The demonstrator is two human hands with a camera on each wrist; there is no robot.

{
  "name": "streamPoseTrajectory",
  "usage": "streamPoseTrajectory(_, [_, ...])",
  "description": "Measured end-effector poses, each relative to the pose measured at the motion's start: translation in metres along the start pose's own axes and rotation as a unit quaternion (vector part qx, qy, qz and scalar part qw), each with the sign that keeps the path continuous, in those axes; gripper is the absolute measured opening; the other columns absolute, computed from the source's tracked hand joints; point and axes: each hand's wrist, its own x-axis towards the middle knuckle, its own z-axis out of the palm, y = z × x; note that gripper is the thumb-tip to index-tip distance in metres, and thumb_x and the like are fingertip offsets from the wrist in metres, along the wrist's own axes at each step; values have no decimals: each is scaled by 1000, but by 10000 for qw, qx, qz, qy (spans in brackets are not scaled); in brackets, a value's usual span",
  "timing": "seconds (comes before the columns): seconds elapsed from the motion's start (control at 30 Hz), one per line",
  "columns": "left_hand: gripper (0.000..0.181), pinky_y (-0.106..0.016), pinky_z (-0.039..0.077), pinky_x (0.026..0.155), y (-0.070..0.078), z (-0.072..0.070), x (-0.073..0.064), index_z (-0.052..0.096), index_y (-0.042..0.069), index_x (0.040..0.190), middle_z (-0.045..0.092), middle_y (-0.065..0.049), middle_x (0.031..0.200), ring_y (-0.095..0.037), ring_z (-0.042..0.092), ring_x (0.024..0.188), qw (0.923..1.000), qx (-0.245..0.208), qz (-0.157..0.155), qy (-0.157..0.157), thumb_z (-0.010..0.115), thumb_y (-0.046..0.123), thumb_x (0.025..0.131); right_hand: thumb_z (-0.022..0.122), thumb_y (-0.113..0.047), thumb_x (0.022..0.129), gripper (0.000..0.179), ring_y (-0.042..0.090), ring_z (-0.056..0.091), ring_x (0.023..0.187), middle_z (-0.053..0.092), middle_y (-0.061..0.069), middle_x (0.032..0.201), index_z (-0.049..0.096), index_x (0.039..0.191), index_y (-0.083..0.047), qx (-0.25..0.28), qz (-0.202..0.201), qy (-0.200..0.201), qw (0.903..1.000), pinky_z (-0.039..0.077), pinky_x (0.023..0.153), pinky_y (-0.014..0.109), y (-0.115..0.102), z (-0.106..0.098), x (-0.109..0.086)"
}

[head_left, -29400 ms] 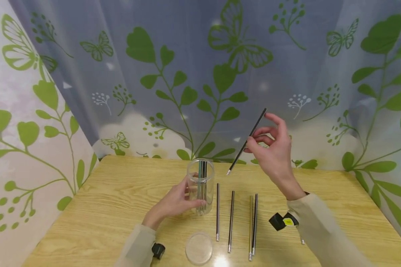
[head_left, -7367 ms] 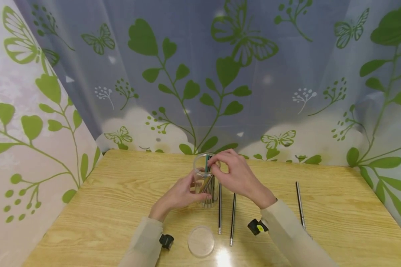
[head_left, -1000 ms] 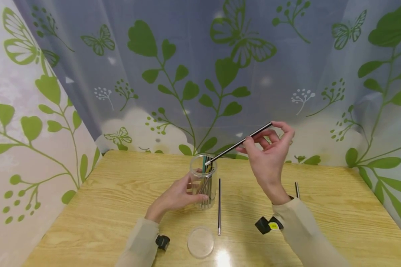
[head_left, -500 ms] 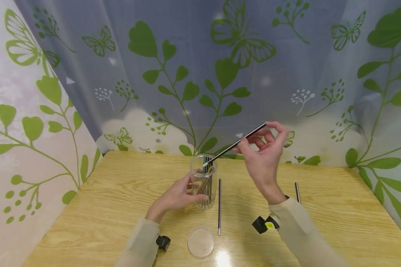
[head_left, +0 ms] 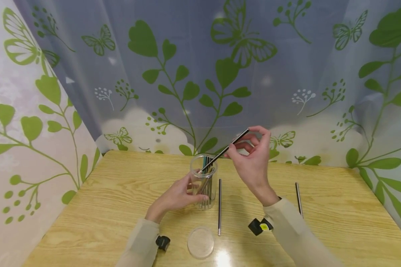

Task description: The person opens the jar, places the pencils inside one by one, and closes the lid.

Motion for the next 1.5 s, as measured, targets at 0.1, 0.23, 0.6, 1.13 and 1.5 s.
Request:
streamPoseTrajectory(0.1, [86, -49, 50, 113, 0, 0, 0, 30, 26, 160, 42, -7, 162, -38, 50, 142, 10000, -11, 10, 4, 80, 33, 91, 58, 20, 85, 53, 18, 68, 73, 60, 10, 94, 39, 127, -8, -264, 10, -131, 9996, 66, 63, 40, 5, 2, -3])
streamPoseTrajectory(0.23, [86, -49, 51, 112, 0, 0, -1, 30, 26, 161, 42, -7, 161, -39, 50, 141, 10000, -1, 35, 15, 80, 33, 91, 61, 15, 86, 47, 12, 68, 75, 62, 12, 95, 38, 125, 1, -817, 84, -279, 9962, 65, 64, 34, 10, 3, -8])
streamPoseTrajectory(0.6, [85, -47, 52, 112, -1, 0, 1, 33, 24, 158, 45, -8, 159, -36, 52, 139, 10000, -25, 46, 78, 81, 33, 89, 66, 11, 86, 47, 7, 66, 81, 66, 16, 96, 50, 129, -3, -1660, 63, -661, 9839, 62, 68, 24, 18, 4, -14])
streamPoseTrajectory(1.13, [84, -48, 53, 110, 1, 0, 0, 32, 21, 159, 49, -8, 155, -35, 54, 137, 9999, -9, 92, 54, 80, 32, 91, 73, 8, 83, 20, 18, 66, 77, 67, 7, 87, 73, 99, -3, -2179, -1019, -1109, 9643, 64, 67, 34, 31, 0, -18])
streamPoseTrajectory(1.5, [84, -47, 52, 111, 2, 1, 0, 33, 23, 158, 49, -7, 155, -35, 54, 137, 10000, -4, 13, 57, 80, 33, 90, 73, 6, 82, 17, 20, 65, 73, 69, 3, 82, 75, 93, -7, -2311, -1487, -1232, 9536, 61, 64, 31, 36, -2, -22])
